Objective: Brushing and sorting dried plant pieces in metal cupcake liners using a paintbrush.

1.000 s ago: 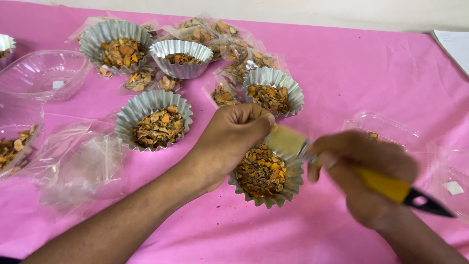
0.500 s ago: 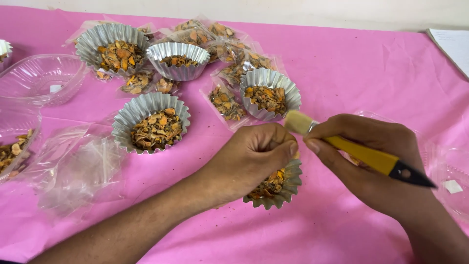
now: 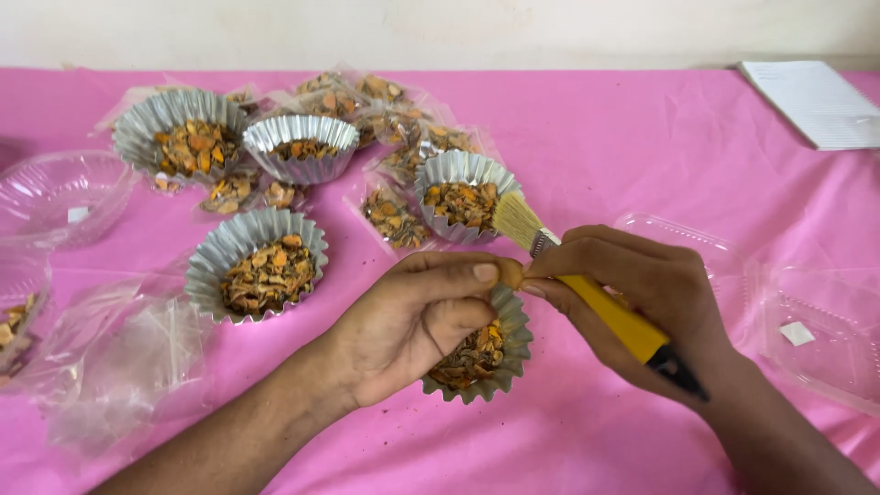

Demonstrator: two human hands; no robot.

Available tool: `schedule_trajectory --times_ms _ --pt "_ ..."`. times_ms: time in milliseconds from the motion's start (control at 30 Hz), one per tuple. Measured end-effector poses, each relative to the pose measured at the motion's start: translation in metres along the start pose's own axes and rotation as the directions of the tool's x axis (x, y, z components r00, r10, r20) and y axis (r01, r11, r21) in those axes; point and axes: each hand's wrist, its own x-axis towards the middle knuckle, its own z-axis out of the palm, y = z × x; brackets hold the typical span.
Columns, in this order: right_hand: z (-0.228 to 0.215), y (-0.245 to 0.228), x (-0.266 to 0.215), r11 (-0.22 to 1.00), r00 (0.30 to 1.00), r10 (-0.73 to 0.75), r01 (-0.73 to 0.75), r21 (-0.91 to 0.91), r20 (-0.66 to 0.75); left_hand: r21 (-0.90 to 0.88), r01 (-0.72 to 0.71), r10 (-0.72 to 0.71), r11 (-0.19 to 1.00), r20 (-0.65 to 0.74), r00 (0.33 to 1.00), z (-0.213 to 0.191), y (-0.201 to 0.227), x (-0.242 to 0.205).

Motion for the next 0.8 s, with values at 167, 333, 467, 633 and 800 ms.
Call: schedule_trajectory --times_ms 167,333,467,633,800 --pt "-0.053 0.022 -0.003 0.897 0.897 0.441 -0.441 0.006 -0.037 0.96 -0.093 0.181 0.263 0.045 0.982 0.014 0.018 -0.005" --pt "-0.082 0.084 -0.04 0.82 0.818 0.555 -0.509 -0.263 0.147 0.94 -0.209 0.228 -0.269 0.273 0.935 0.01 0.016 -0.006" --pt "-0.095 0.097 -0.066 0.829 0.892 0.446 -0.383 -0.408 0.069 0.944 -0.091 0.179 -0.317 0.154 0.972 0.003 0.017 -0.002" --pt "-0.096 0.153 -0.098 0.661 0.857 0.51 -0.333 -0.672 0.078 0.941 -0.057 0.143 -0.335 0.11 0.983 0.0 0.022 -0.003" --pt "-0.062 0.129 -0.076 0.705 0.783 0.615 -0.49 -0.513 0.098 0.951 0.001 -0.007 -0.308 -0.003 1.0 0.004 0.022 -0.006"
